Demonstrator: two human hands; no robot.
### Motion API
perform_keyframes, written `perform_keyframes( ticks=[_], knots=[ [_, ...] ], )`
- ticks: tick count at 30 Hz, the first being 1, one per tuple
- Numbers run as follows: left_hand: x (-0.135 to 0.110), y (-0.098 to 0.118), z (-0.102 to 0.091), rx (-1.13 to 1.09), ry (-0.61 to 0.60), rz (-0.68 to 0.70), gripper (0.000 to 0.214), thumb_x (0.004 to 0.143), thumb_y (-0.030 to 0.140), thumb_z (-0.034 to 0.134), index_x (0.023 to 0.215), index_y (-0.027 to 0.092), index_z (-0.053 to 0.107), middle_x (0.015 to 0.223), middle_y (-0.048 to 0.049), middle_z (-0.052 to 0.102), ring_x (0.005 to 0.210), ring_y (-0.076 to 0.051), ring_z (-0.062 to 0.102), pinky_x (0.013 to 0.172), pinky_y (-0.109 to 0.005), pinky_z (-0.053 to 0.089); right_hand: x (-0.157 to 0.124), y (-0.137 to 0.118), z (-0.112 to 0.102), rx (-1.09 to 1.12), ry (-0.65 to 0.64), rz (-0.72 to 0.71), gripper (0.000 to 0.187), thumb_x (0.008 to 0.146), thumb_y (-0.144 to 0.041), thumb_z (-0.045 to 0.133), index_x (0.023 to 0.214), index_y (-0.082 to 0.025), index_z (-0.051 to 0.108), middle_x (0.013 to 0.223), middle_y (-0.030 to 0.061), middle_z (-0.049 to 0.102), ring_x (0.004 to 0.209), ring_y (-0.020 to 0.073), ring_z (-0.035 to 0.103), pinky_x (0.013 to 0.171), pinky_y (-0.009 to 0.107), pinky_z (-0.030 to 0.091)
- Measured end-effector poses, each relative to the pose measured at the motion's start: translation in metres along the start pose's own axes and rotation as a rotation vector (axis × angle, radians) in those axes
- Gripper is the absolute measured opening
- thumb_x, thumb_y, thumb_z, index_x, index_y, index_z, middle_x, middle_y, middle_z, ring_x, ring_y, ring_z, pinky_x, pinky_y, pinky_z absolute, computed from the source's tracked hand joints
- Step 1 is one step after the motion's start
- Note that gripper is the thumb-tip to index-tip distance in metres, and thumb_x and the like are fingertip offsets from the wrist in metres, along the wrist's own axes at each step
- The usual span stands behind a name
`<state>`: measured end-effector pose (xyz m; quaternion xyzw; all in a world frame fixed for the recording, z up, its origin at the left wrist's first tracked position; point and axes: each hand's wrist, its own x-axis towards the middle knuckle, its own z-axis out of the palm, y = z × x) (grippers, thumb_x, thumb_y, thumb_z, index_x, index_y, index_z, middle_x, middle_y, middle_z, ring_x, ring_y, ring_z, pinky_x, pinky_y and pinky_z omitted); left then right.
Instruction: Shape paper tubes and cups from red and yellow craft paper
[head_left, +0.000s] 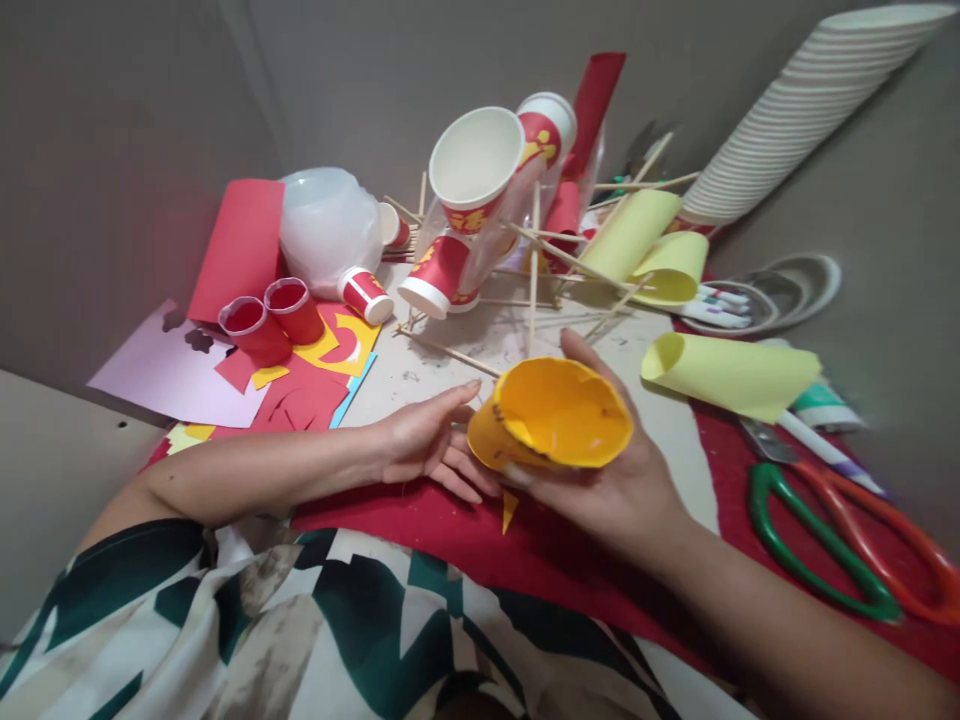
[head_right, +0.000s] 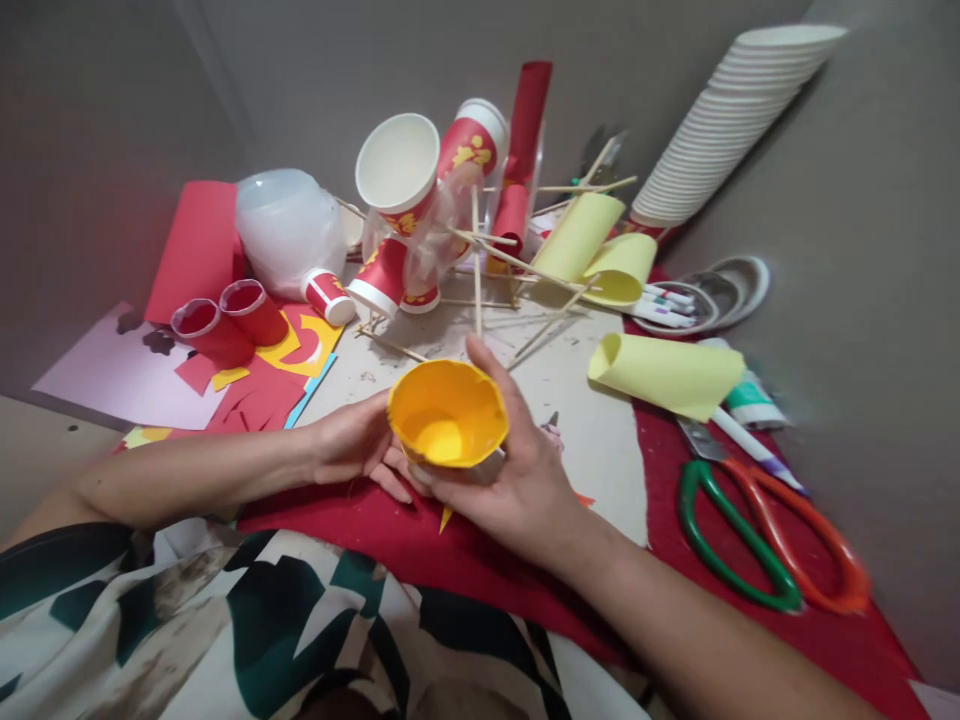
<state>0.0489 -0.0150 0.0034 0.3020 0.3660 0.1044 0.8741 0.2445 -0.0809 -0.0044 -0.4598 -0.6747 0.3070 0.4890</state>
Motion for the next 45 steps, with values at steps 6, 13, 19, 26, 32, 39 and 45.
perform_keyframes(
  ticks=[6,13,19,26,32,39,45],
  knots=[
    [0.008,-0.003,-0.012,-0.111,-0.358,0.07,0.062,0.098,0.064,0.047,0.131,0.013,0.059,0.105,-0.0161,0.077,0.093,-0.029,0.077,0.079,-0.038,0.063,0.013,-0.007,0.0,0.415,0.043,0.345,0.075,0.085,-0.053,0.073,0.149,-0.03,0.041,0.145,0.0113,0.06,0.124,0.0321,0.067,0.095,0.046,0.063],
    [0.014,-0.013,-0.019,-0.166,-0.379,0.013,0.064,0.103,0.06,0.038,0.124,0.006,0.066,0.12,-0.0221,0.073,0.101,-0.03,0.076,0.084,-0.035,0.061,0.027,-0.008,0.0,0.562,0.154,0.448,0.075,0.07,-0.058,0.081,0.131,-0.025,0.05,0.131,0.0117,0.069,0.119,0.0323,0.068,0.098,0.046,0.062],
    [0.01,-0.011,-0.013,-0.194,-0.402,0.005,0.068,0.106,0.059,0.024,0.125,0.009,0.066,0.118,-0.0194,0.075,0.101,-0.03,0.076,0.085,-0.037,0.06,0.021,-0.007,-0.002,0.449,0.089,0.39,0.063,0.074,-0.06,0.08,0.12,-0.025,0.057,0.121,0.0102,0.073,0.113,0.0309,0.071,0.094,0.044,0.063],
    [0.01,-0.013,-0.01,-0.215,-0.449,0.016,0.082,0.104,0.061,0.007,0.126,0.007,0.065,0.103,-0.02,0.077,0.098,-0.028,0.076,0.086,-0.038,0.06,0.013,-0.009,0.001,0.199,-0.031,0.246,0.101,0.075,-0.056,0.082,0.156,-0.021,0.033,0.149,0.0152,0.055,0.137,0.0301,0.056,0.117,0.048,0.045],
    [0.013,-0.017,-0.015,-0.252,-0.33,0.054,0.068,0.108,0.052,0.017,0.118,0.008,0.068,0.092,-0.0154,0.076,0.077,-0.023,0.076,0.074,-0.037,0.064,0.011,-0.009,0.002,-0.009,-0.138,0.156,0.107,0.075,-0.042,0.083,0.161,-0.023,0.024,0.146,0.0138,0.058,0.131,0.0297,0.06,0.114,0.046,0.048],
    [0.011,-0.006,-0.016,-0.169,-0.213,0.113,0.059,0.106,0.048,0.027,0.109,0.007,0.07,0.087,-0.0175,0.074,0.078,-0.025,0.073,0.067,-0.034,0.062,0.003,-0.007,-0.002,-0.082,-0.182,0.003,0.103,0.086,-0.049,0.073,0.163,-0.035,0.006,0.163,0.0088,0.038,0.149,0.0295,0.041,0.121,0.05,0.041],
    [0.014,-0.004,-0.018,-0.168,-0.196,0.111,0.066,0.107,0.049,0.018,0.113,0.007,0.068,0.097,-0.0211,0.075,0.081,-0.027,0.075,0.062,-0.032,0.062,0.001,-0.006,-0.004,-0.108,-0.087,-0.199,0.091,0.093,-0.044,0.067,0.162,-0.043,0.007,0.162,0.0054,0.038,0.149,0.0282,0.041,0.123,0.054,0.038]
  ],
)
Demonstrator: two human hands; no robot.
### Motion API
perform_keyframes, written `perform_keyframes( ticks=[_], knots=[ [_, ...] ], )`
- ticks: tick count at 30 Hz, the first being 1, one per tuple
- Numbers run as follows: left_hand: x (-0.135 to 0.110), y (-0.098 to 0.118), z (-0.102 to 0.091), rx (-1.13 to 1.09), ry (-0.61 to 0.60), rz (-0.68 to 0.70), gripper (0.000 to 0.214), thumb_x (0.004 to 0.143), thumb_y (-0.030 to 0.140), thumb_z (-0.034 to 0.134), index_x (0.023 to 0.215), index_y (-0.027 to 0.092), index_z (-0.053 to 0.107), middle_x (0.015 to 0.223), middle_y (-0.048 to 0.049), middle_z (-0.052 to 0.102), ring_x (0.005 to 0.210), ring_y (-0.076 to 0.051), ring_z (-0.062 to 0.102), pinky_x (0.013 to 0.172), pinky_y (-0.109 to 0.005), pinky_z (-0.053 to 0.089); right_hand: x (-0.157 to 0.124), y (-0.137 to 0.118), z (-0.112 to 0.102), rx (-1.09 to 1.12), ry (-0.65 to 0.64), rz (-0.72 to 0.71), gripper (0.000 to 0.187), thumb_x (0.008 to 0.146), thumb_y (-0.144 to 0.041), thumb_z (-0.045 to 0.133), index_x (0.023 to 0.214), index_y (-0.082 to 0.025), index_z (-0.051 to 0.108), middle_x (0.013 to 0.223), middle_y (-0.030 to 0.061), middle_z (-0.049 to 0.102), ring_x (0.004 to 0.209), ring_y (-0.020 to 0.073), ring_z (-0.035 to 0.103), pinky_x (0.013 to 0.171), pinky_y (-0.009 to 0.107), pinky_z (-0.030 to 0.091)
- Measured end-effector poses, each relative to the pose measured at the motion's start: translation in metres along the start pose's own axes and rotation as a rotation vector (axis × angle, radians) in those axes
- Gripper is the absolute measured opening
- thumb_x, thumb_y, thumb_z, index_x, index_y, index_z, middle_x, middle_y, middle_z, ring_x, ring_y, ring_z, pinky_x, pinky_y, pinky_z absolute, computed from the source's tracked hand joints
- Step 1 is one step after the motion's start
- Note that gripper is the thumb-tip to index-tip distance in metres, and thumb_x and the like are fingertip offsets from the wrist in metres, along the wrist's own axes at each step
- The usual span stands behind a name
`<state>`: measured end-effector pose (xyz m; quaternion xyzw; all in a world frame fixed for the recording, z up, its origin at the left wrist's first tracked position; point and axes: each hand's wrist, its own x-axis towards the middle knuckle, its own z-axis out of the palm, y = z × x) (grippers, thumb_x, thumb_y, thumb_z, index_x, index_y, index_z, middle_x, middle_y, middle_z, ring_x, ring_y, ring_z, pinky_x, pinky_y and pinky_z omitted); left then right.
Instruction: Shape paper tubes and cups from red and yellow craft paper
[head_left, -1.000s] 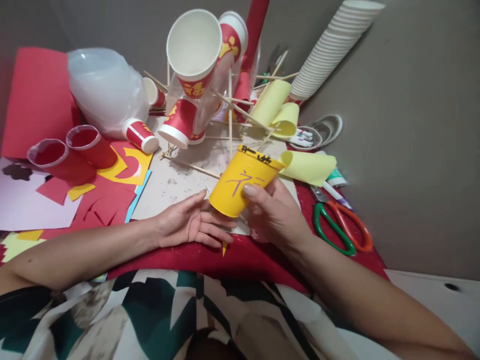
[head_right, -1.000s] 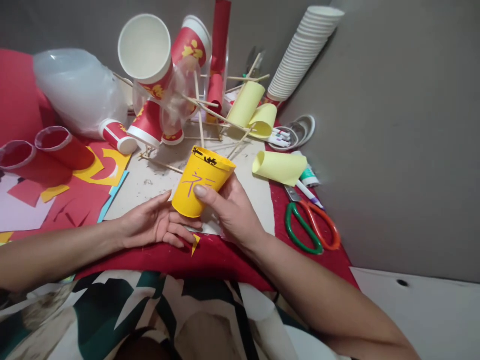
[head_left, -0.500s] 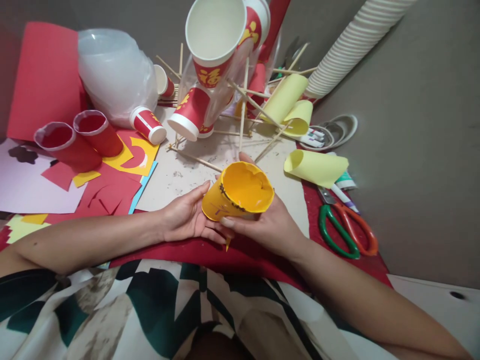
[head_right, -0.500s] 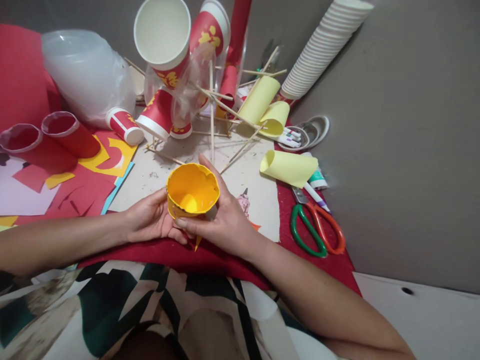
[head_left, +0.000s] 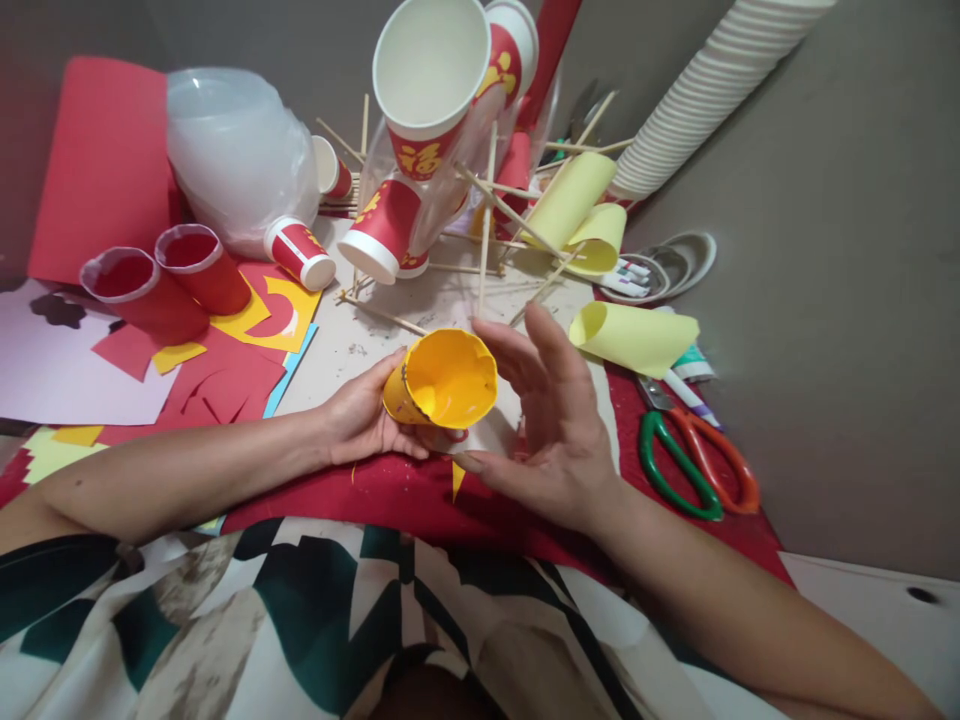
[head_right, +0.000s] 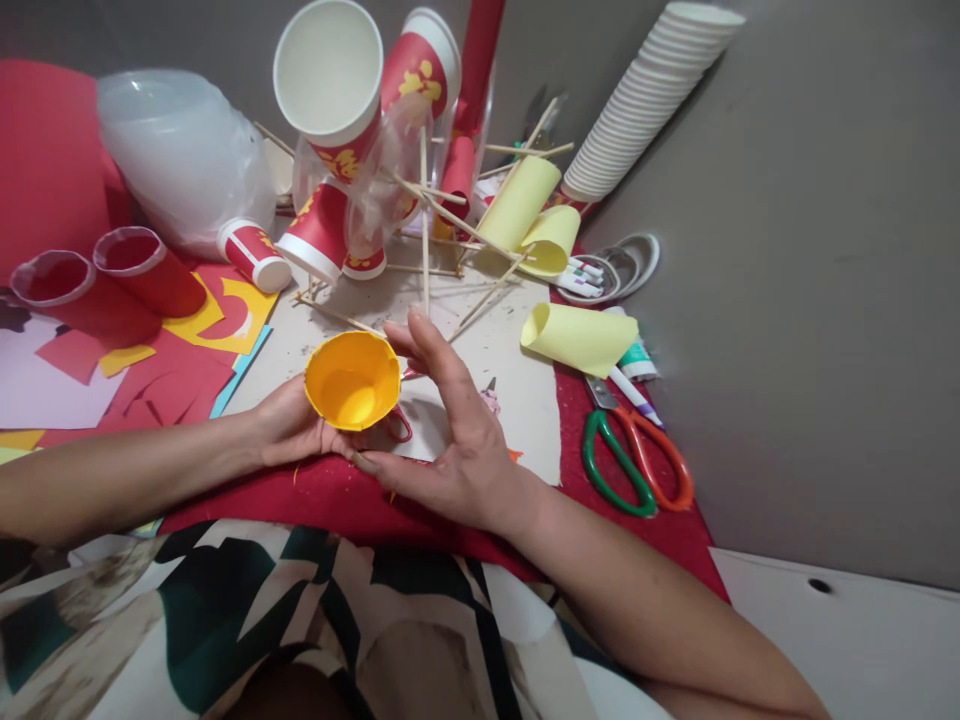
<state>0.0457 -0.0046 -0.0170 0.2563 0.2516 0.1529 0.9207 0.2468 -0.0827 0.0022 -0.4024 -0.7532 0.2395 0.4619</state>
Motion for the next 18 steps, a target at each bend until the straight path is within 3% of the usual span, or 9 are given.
perform_keyframes(
  ticks=[3,7,9,14,18],
  knots=[
    [0.001,-0.001,-0.003,-0.022,-0.015,-0.005,0.071,0.107,0.052,0.017,0.111,0.005,0.069,0.094,-0.0208,0.076,0.069,-0.021,0.074,0.062,-0.029,0.062,0.001,0.002,0.0,-0.09,0.004,-0.03,0.087,0.093,-0.04,0.067,0.161,-0.041,0.014,0.161,0.007,0.039,0.15,0.0295,0.039,0.123,0.056,0.037],
    [0.001,-0.002,-0.004,-0.038,-0.025,-0.014,0.077,0.107,0.055,0.013,0.106,0.004,0.071,0.085,-0.0181,0.076,0.062,-0.019,0.072,0.062,-0.028,0.062,0.005,0.001,-0.001,-0.14,0.041,-0.021,0.057,0.093,-0.034,0.068,0.147,-0.036,0.05,0.156,0.008,0.046,0.147,0.0305,0.043,0.121,0.055,0.039],
    [0.001,-0.001,-0.003,-0.046,-0.046,-0.026,0.081,0.106,0.057,0.01,0.106,0.004,0.071,0.083,-0.0179,0.076,0.063,-0.02,0.072,0.064,-0.029,0.062,0.008,0.001,-0.002,-0.131,0.066,0.006,0.044,0.093,-0.031,0.067,0.137,-0.033,0.061,0.153,0.0082,0.048,0.144,0.0296,0.047,0.119,0.054,0.042],
    [0.0,0.001,-0.002,-0.071,-0.047,-0.01,0.081,0.105,0.059,0.01,0.109,0.005,0.07,0.086,-0.016,0.075,0.069,-0.022,0.074,0.067,-0.033,0.063,0.011,0.004,-0.003,-0.08,0.12,0.098,0.032,0.095,-0.03,0.065,0.127,-0.029,0.067,0.148,0.0101,0.054,0.141,0.0262,0.051,0.118,0.05,0.044],
    [0.0,0.004,-0.002,-0.06,0.024,0.014,0.076,0.106,0.056,0.013,0.108,0.005,0.07,0.084,-0.0154,0.075,0.064,-0.02,0.071,0.061,-0.031,0.061,0.01,0.004,-0.003,-0.009,0.07,0.083,0.038,0.093,-0.029,0.068,0.131,-0.029,0.065,0.151,0.0106,0.051,0.144,0.0269,0.047,0.12,0.049,0.042]
  ],
)
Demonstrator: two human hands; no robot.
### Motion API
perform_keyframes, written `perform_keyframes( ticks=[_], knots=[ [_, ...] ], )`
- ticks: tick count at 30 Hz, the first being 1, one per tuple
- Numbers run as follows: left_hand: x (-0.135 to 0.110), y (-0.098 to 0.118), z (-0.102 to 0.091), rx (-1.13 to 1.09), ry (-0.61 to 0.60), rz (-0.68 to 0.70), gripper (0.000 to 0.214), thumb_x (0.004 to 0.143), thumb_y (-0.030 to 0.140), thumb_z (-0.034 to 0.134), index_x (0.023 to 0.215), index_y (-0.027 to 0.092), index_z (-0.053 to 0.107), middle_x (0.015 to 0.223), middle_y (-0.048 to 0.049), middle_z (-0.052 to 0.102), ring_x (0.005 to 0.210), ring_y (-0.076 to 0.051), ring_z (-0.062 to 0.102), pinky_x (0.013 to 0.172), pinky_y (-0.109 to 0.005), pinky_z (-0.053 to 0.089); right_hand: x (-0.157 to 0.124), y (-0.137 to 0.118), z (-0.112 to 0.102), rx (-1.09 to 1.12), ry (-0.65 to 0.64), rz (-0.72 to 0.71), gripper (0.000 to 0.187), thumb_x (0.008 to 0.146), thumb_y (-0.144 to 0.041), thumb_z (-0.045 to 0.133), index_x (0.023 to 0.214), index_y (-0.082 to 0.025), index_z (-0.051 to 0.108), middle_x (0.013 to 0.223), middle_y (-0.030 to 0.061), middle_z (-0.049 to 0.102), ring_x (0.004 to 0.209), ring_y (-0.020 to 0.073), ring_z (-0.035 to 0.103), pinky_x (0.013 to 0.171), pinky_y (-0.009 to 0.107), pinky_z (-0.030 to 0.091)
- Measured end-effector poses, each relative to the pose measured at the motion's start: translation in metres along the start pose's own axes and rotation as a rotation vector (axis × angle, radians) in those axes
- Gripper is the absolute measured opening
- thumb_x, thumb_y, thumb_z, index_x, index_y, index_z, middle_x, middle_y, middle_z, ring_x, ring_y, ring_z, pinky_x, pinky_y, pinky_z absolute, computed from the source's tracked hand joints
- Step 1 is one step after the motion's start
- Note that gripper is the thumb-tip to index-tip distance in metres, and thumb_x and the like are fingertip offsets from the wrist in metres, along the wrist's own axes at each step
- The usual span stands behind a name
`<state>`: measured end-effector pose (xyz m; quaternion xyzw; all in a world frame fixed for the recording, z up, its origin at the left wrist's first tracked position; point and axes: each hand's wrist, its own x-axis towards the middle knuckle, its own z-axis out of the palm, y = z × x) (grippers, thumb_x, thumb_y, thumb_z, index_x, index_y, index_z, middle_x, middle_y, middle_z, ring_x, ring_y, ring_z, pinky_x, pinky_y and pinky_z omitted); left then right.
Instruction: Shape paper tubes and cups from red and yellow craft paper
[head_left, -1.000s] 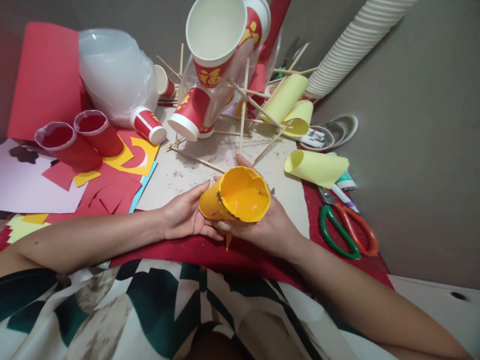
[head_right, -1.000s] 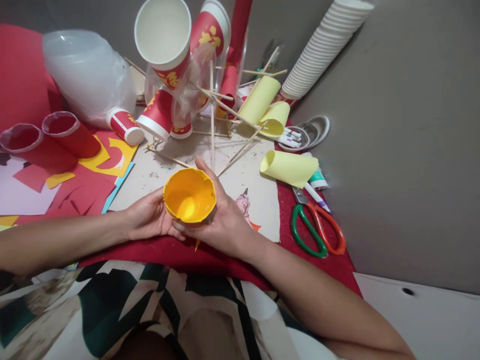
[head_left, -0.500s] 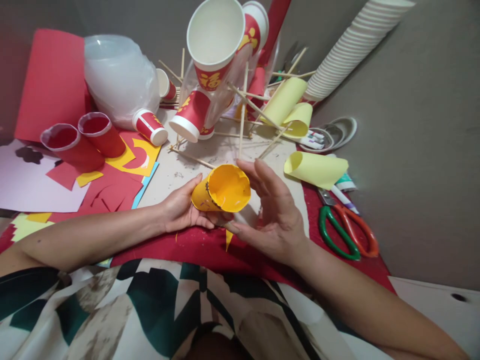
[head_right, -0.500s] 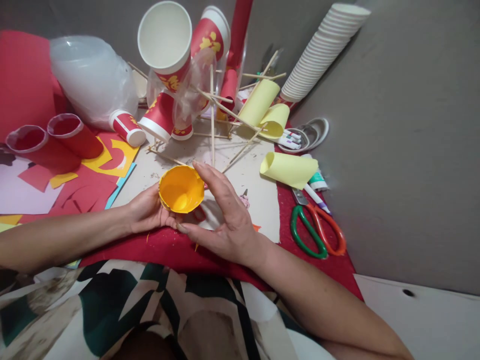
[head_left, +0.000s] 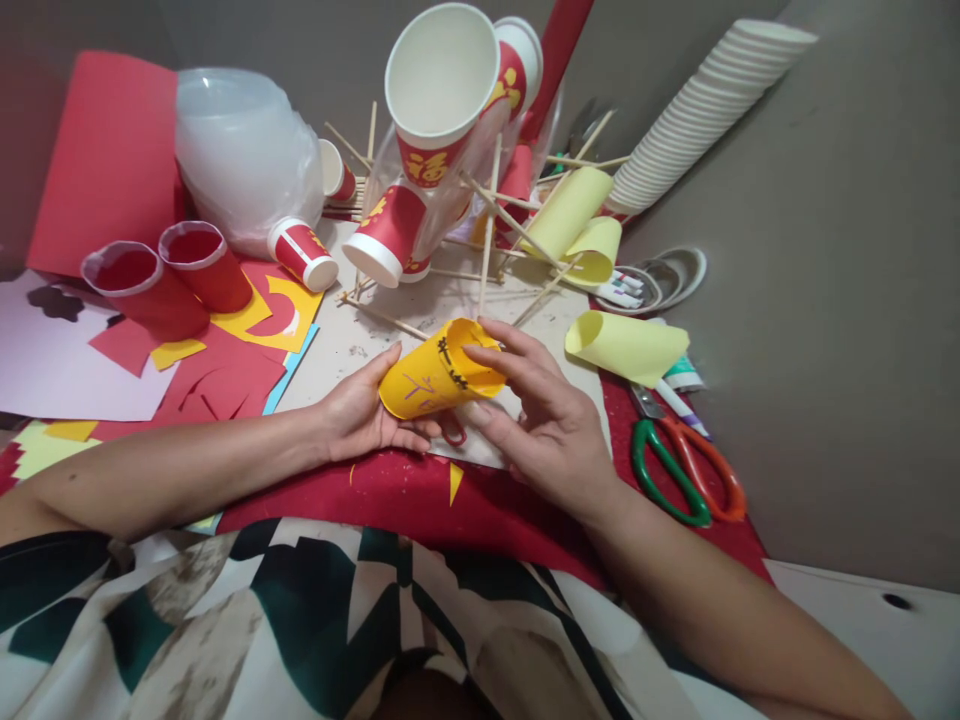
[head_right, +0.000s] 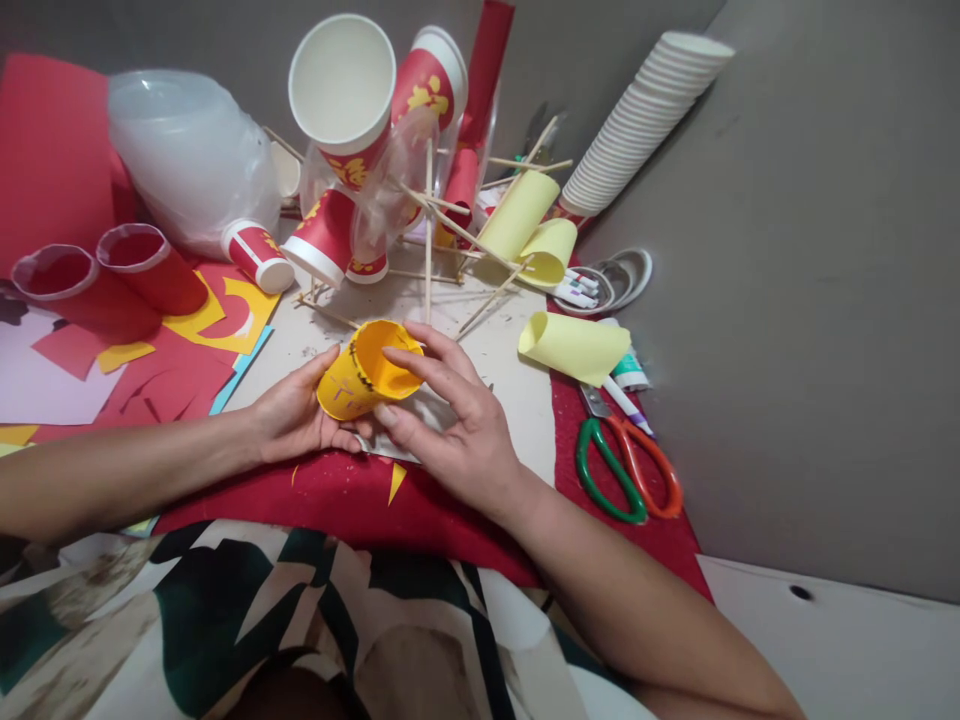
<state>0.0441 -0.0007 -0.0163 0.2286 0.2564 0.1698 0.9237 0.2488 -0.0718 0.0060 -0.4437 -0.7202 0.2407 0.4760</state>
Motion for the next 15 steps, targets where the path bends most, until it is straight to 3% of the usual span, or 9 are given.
perform_keyframes(
  ticks=[3,6,9,15],
  knots=[
    [0.001,0.002,0.0,-0.002,0.018,0.021,0.067,0.106,0.053,0.02,0.107,0.008,0.07,0.084,-0.0145,0.075,0.066,-0.021,0.071,0.057,-0.028,0.057,-0.004,-0.003,-0.002,0.063,-0.079,-0.089,0.053,0.091,-0.028,0.073,0.14,-0.036,0.058,0.153,0.0066,0.049,0.145,0.028,0.046,0.12,0.05,0.041],
    [0.001,0.002,0.001,-0.021,0.027,0.045,0.056,0.105,0.05,0.03,0.108,0.011,0.07,0.091,-0.0128,0.076,0.082,-0.025,0.074,0.073,-0.034,0.06,-0.01,-0.005,-0.004,0.116,-0.071,-0.185,0.063,0.091,-0.03,0.072,0.149,-0.042,0.048,0.148,0.0051,0.055,0.139,0.0292,0.052,0.115,0.052,0.047],
    [0.002,0.001,0.001,-0.022,0.025,0.054,0.051,0.103,0.05,0.037,0.105,0.01,0.069,0.092,-0.0134,0.076,0.087,-0.025,0.073,0.082,-0.036,0.058,-0.014,-0.006,-0.005,0.143,-0.007,-0.162,0.061,0.094,-0.034,0.066,0.151,-0.043,0.045,0.147,0.0055,0.057,0.13,0.0299,0.059,0.106,0.052,0.054],
    [0.004,0.003,-0.008,-0.004,-0.048,0.014,0.05,0.098,0.054,0.045,0.092,0.01,0.067,0.086,-0.0154,0.075,0.079,-0.026,0.072,0.075,-0.033,0.056,-0.013,-0.003,0.0,0.174,0.083,-0.132,0.055,0.095,-0.031,0.065,0.148,-0.037,0.051,0.139,0.0078,0.064,0.115,0.027,0.066,0.095,0.048,0.059]
  ],
)
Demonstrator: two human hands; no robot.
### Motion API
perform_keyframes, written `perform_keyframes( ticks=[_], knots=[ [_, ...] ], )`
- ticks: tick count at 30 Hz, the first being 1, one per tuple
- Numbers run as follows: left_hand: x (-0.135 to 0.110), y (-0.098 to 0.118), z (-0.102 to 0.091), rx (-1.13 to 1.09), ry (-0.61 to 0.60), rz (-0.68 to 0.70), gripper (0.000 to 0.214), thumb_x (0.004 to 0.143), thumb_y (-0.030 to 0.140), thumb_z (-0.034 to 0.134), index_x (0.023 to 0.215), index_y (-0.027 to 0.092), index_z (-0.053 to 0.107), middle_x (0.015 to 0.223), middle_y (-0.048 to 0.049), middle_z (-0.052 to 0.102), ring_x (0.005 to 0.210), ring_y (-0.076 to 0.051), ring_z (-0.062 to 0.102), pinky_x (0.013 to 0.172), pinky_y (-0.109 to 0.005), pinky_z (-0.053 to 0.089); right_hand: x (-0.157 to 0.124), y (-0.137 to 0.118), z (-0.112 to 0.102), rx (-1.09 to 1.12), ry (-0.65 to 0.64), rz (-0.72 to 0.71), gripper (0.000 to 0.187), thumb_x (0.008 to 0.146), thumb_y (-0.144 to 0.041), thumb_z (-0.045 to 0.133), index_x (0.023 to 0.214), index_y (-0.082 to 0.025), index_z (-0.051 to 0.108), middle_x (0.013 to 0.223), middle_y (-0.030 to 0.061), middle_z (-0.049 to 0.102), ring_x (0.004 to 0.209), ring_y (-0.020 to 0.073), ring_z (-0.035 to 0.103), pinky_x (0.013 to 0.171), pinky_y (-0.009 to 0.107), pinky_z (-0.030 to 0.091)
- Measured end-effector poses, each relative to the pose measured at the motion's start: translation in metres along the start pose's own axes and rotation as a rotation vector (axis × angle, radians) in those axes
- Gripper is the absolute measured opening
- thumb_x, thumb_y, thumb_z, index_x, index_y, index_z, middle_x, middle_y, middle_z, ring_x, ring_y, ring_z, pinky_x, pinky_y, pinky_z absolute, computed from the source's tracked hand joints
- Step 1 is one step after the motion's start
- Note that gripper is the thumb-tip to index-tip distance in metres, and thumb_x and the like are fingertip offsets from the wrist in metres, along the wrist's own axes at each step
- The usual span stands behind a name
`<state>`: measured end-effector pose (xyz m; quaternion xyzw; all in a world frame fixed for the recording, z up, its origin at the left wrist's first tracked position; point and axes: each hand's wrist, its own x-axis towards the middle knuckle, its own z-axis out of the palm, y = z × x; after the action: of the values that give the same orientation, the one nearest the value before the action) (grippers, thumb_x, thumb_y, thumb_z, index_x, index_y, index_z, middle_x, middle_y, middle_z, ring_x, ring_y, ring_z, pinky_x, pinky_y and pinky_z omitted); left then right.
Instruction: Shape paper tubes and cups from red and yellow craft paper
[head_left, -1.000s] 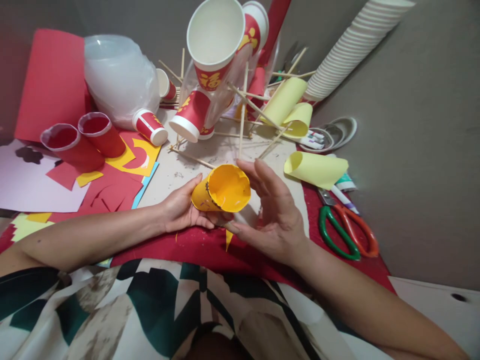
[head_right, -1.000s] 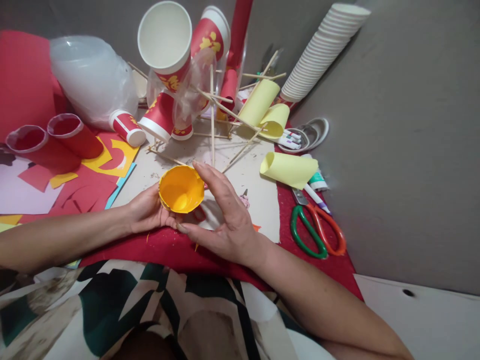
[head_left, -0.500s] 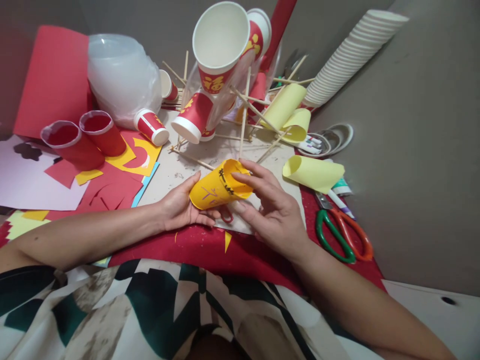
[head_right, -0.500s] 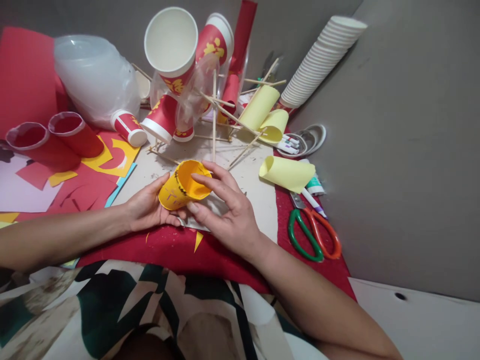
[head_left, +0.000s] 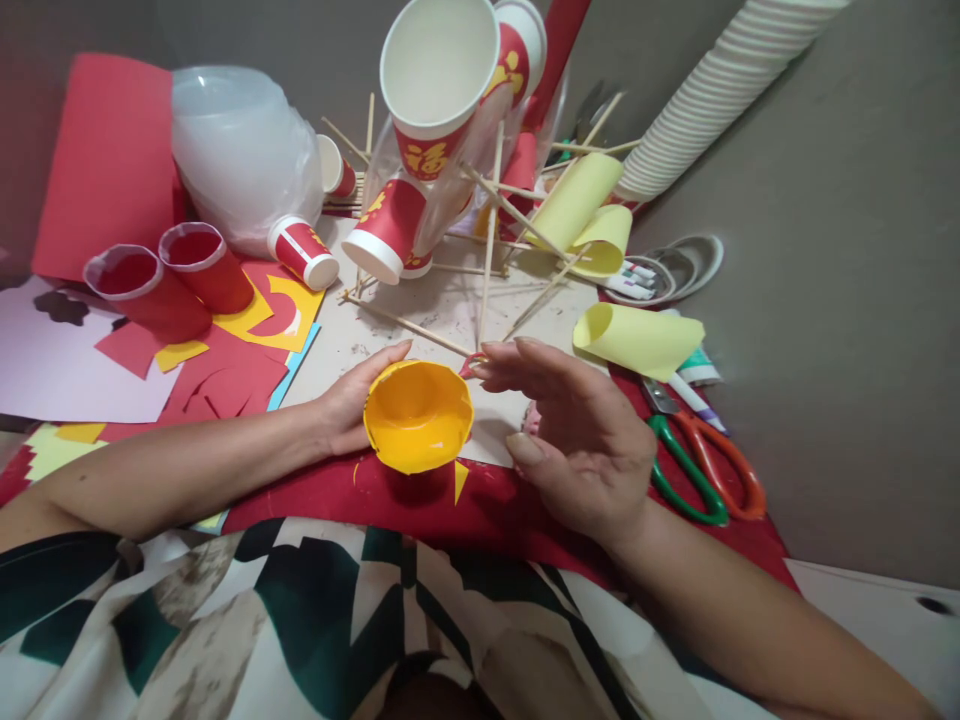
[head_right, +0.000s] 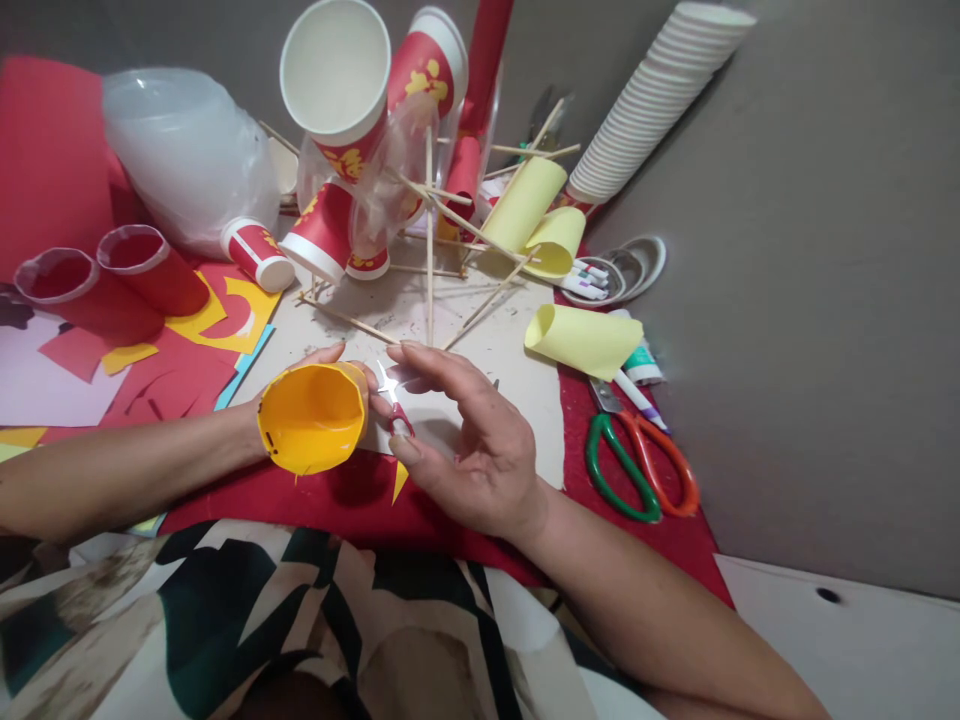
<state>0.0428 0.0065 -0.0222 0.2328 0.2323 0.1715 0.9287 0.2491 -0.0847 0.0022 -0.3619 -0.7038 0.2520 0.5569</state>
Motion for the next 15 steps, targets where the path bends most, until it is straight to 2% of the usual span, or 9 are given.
perform_keyframes(
  ticks=[7,11,15],
  knots=[
    [0.0033,0.0003,0.0018,-0.028,-0.052,0.017,0.049,0.098,0.052,0.044,0.093,0.01,0.067,0.082,-0.0122,0.072,0.062,-0.02,0.067,0.071,-0.035,0.057,0.0023,0.0011,0.0023,0.063,0.009,-0.001,0.06,0.092,-0.019,0.067,0.147,-0.036,0.053,0.138,0.0074,0.064,0.116,0.0256,0.066,0.094,0.045,0.058],
    [0.0013,-0.0007,0.0029,-0.041,0.002,0.059,0.046,0.099,0.049,0.043,0.105,0.01,0.067,0.085,-0.0121,0.072,0.072,-0.023,0.071,0.059,-0.029,0.054,0.0025,-0.0003,0.0027,0.04,0.037,0.015,0.062,0.091,-0.014,0.068,0.146,-0.038,0.054,0.136,0.0069,0.065,0.114,0.0232,0.066,0.094,0.042,0.058],
    [-0.0028,-0.0008,0.0015,-0.04,0.064,0.071,0.045,0.102,0.047,0.039,0.106,0.011,0.066,0.087,-0.0109,0.073,0.069,-0.02,0.07,0.055,-0.026,0.055,0.0007,0.0,0.0022,-0.024,0.045,0.061,0.064,0.089,-0.011,0.07,0.145,-0.038,0.055,0.104,0.0021,0.071,0.093,0.0168,0.069,0.09,0.037,0.059]
  ],
)
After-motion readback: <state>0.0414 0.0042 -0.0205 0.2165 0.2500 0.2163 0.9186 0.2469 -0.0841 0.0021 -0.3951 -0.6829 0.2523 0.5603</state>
